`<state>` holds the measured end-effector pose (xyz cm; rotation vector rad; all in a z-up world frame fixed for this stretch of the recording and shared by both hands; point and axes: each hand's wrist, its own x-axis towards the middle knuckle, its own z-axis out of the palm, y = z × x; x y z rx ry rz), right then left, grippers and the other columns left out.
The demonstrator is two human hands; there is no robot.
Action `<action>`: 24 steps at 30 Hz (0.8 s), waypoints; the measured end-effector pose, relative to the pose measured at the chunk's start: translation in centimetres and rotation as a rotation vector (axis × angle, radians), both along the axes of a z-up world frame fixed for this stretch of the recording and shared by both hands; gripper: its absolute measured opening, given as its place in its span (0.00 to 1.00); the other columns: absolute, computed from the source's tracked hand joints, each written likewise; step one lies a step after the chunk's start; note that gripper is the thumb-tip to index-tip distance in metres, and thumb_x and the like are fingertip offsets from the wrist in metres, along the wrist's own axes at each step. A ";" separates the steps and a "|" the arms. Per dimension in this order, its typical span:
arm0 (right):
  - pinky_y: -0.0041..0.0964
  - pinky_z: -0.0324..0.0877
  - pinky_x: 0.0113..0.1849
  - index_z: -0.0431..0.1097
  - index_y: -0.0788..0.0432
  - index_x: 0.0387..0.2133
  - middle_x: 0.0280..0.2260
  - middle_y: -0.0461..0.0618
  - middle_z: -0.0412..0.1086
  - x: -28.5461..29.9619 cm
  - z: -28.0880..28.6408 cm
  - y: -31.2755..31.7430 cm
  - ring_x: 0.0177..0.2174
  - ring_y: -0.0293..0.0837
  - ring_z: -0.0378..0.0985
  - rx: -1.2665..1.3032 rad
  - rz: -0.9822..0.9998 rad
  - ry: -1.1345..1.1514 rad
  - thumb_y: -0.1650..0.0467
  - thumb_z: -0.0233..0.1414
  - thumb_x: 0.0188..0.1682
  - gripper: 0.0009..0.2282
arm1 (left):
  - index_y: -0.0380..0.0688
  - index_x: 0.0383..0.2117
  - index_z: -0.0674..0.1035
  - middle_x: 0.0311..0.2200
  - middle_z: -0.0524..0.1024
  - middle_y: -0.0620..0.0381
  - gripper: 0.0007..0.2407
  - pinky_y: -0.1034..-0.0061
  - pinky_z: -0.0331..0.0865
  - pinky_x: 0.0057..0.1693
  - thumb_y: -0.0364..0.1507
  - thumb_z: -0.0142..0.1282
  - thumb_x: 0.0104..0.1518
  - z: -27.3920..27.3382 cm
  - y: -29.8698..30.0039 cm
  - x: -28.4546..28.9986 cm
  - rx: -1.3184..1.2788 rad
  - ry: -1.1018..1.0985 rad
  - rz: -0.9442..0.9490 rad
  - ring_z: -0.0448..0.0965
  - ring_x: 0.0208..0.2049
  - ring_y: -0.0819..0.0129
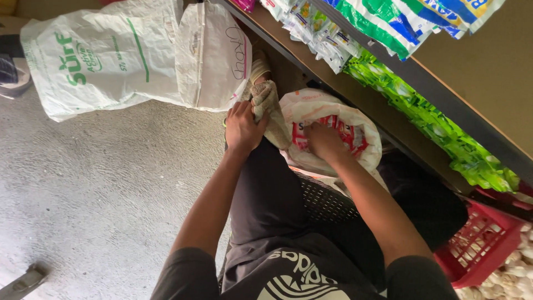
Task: The person wipes down individual detergent sachets with a cloth and stocks them on a retail shelf.
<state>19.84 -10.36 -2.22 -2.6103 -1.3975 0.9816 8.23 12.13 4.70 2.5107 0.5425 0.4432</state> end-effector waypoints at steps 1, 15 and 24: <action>0.54 0.70 0.49 0.72 0.58 0.50 0.53 0.62 0.69 0.2 0.1 -0.6 0.52 0.59 0.72 -0.006 0.002 -0.003 0.73 0.56 0.46 0.16 | 0.40 0.33 0.79 0.33 0.76 0.51 0.11 0.58 0.71 0.49 0.34 0.65 0.53 0.2 -0.1 0.1 -0.006 -0.003 0.002 0.77 0.40 0.52; 0.46 0.73 0.36 0.76 0.60 0.43 0.37 0.61 0.77 2.2 8.4 -6.7 0.34 0.55 0.81 0.421 -0.463 0.110 0.75 0.62 0.40 0.15 | 0.39 0.31 0.78 0.31 0.76 0.51 0.11 0.58 0.70 0.48 0.35 0.64 0.56 -0.3 0.2 0.1 -0.042 0.059 -0.002 0.76 0.38 0.52; 0.36 0.74 0.39 0.76 0.66 0.40 0.37 0.57 0.79 2.2 22.0 -10.9 0.35 0.46 0.83 0.564 -0.420 0.148 0.74 0.62 0.39 0.14 | 0.40 0.33 0.79 0.34 0.78 0.51 0.11 0.57 0.69 0.50 0.35 0.64 0.54 -0.4 0.1 -0.2 -0.028 -0.003 0.017 0.76 0.41 0.51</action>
